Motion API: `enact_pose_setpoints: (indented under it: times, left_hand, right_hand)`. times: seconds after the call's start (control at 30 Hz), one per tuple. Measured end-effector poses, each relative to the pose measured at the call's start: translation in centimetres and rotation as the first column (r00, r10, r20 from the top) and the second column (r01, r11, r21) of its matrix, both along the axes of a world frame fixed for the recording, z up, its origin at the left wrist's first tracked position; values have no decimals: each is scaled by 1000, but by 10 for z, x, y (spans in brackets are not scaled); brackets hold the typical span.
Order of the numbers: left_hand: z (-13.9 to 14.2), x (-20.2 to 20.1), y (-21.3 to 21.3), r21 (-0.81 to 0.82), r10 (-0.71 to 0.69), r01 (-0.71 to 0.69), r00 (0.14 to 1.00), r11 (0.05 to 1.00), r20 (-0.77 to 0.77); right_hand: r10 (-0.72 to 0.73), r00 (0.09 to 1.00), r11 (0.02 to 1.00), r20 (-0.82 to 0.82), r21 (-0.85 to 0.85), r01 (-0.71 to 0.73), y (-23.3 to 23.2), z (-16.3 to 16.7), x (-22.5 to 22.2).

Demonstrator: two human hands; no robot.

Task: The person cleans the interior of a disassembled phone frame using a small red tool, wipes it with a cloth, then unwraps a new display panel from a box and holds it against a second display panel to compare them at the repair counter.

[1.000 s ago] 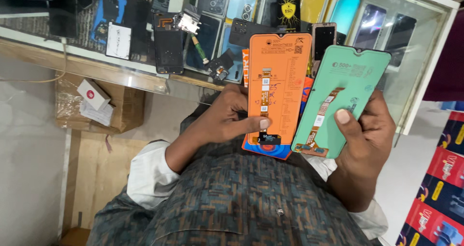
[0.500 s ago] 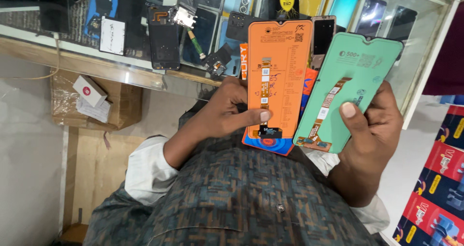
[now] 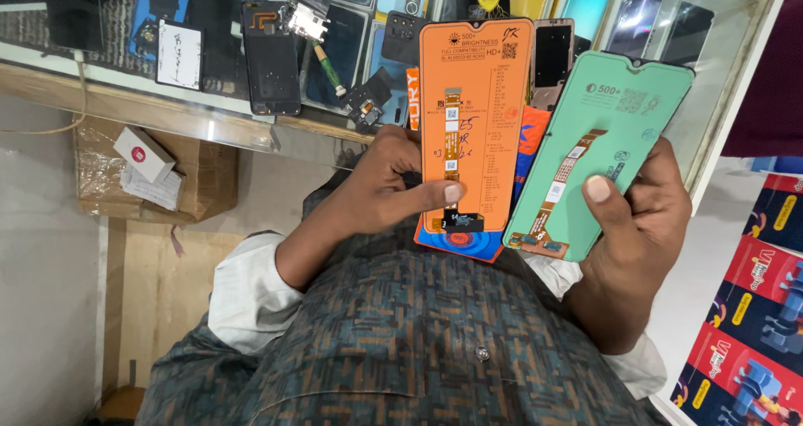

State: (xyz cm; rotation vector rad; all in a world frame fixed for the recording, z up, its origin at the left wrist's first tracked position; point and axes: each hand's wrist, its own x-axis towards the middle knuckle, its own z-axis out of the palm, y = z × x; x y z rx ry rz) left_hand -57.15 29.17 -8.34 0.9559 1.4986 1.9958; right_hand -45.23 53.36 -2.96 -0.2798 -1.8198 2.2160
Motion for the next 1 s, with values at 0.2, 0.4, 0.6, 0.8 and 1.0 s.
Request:
enact_pose_setpoints:
  times: [0.2,0.4,0.6,0.8,1.0]
  left_hand:
    - [0,2,0,-94,-1,1,1000,996,-6]
    - [1,4,0,-51,2,-2,1000,999,4]
    - [2,5,0,-42,-1,2,1000,999,12]
    - [0,5,0,-34,6,-6,1000,999,-8]
    - [-3,4,0,-67,6,-7,1000,998,-22]
  right_hand:
    - [-7,1000,1000,-7,-18,7,4,-2,5]
    - [-20,999,999,-25,-37,20,5,-1,11]
    - [-27,999,999,-38,-22,26,6,1,14]
    - [-15,998,1000,-56,-19,14,7,-1,14]
    - [-2,998,1000,-59,-21,1,8,-2,13]
